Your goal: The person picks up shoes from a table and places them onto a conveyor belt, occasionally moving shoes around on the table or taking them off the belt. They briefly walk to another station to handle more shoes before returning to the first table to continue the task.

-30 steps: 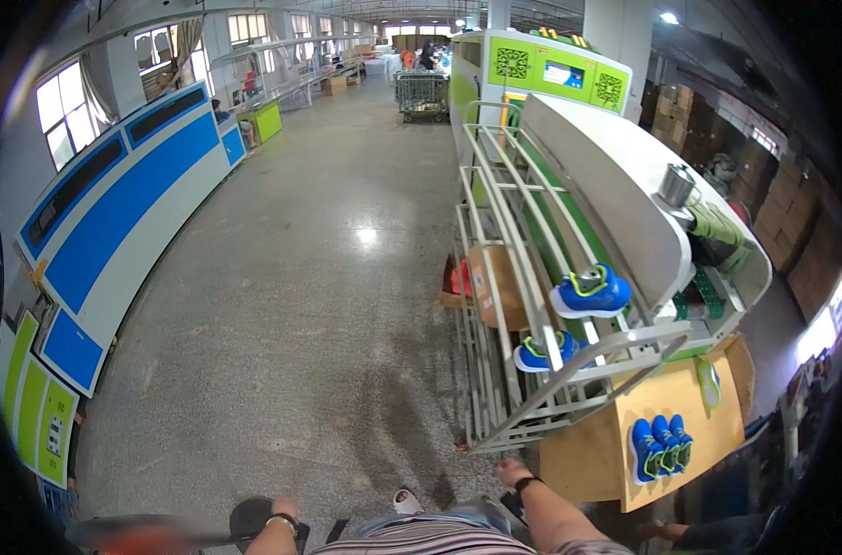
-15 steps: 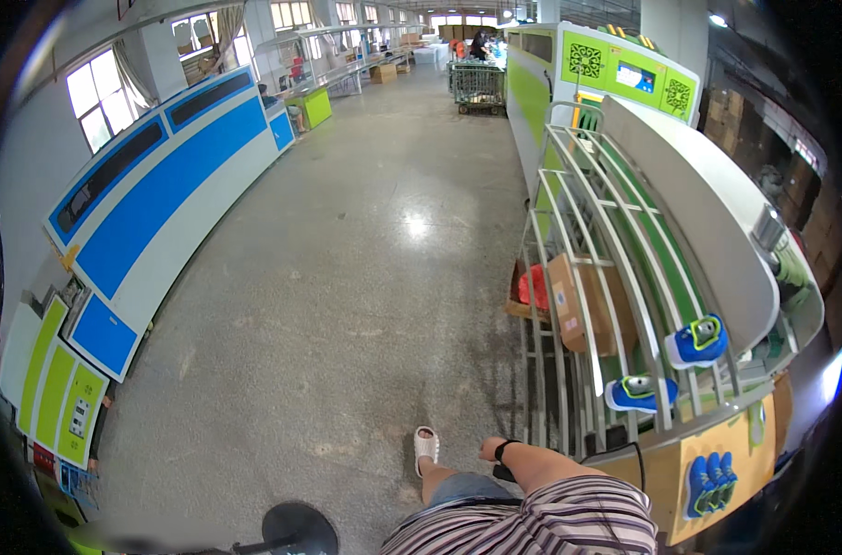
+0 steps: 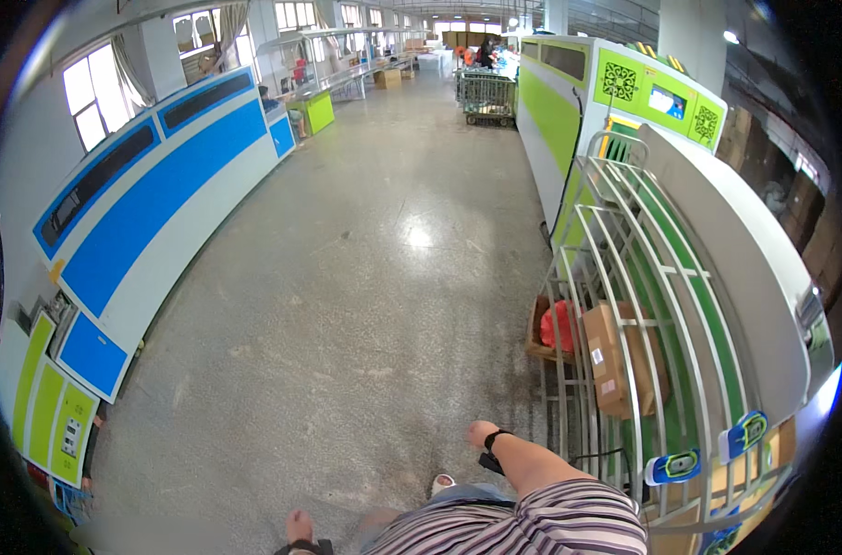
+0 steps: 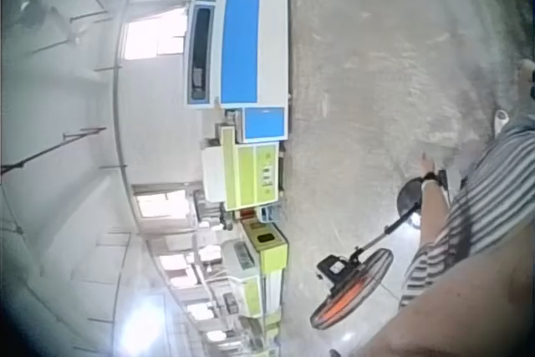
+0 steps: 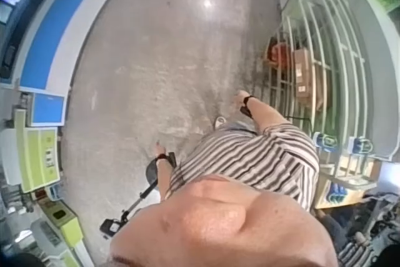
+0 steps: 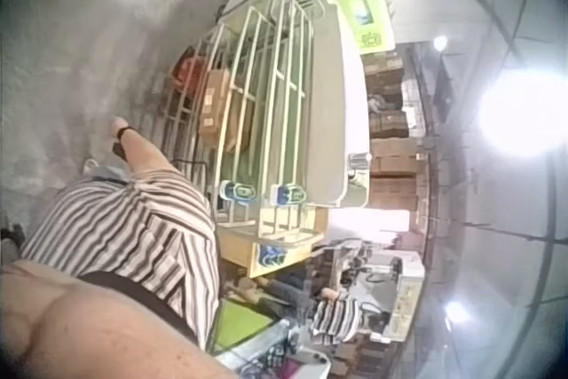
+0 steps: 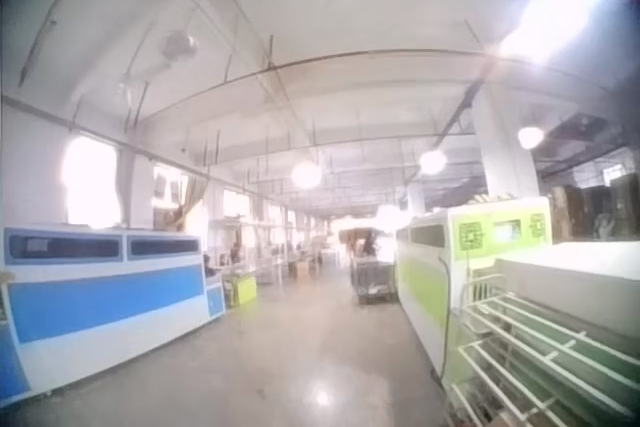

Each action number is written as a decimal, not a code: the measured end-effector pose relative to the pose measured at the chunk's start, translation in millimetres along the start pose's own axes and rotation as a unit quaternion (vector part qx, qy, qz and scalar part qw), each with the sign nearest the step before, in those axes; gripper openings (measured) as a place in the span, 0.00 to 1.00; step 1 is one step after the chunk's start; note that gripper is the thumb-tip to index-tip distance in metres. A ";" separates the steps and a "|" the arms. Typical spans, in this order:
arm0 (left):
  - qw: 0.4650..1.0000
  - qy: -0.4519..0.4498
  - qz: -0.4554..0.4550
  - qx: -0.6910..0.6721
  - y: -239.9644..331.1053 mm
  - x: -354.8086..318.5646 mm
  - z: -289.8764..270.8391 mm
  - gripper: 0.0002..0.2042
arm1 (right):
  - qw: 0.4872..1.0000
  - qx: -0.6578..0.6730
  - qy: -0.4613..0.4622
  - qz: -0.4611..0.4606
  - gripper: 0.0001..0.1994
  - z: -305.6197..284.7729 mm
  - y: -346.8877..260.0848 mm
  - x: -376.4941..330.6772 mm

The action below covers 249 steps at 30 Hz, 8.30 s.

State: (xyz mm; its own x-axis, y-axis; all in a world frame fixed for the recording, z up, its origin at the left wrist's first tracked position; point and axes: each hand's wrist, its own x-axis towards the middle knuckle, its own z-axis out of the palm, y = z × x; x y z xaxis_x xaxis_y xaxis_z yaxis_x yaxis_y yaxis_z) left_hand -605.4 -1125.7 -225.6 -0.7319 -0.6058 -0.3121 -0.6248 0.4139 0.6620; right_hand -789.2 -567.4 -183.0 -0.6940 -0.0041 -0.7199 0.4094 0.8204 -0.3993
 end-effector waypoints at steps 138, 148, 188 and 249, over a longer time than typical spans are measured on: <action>0.695 -0.658 0.264 0.121 322.3 -1121.6 634.9 0.27 | 0.630 0.495 0.575 0.166 0.35 154.2 691.2 -718.4; 0.707 -0.680 0.194 -0.010 324.7 -1182.6 582.9 0.45 | 0.645 0.529 0.526 0.163 0.34 139.5 701.5 -725.0; 0.664 -0.336 0.635 0.206 302.9 -1108.6 405.8 0.33 | 0.473 0.569 0.641 0.204 0.44 59.3 938.9 -788.7; 0.920 -0.368 0.108 -0.083 316.7 -1154.8 524.6 0.51 | 0.640 0.597 0.481 0.037 0.37 50.5 827.0 -807.4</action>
State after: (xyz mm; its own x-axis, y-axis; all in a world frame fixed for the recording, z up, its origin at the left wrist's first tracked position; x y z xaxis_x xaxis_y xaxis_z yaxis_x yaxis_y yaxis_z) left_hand -100.7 61.4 -13.0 -0.8585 0.1269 -0.4968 -0.4377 0.3234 0.8390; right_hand 139.6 85.5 39.4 -0.4546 0.8357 -0.3081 0.2239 -0.2276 -0.9477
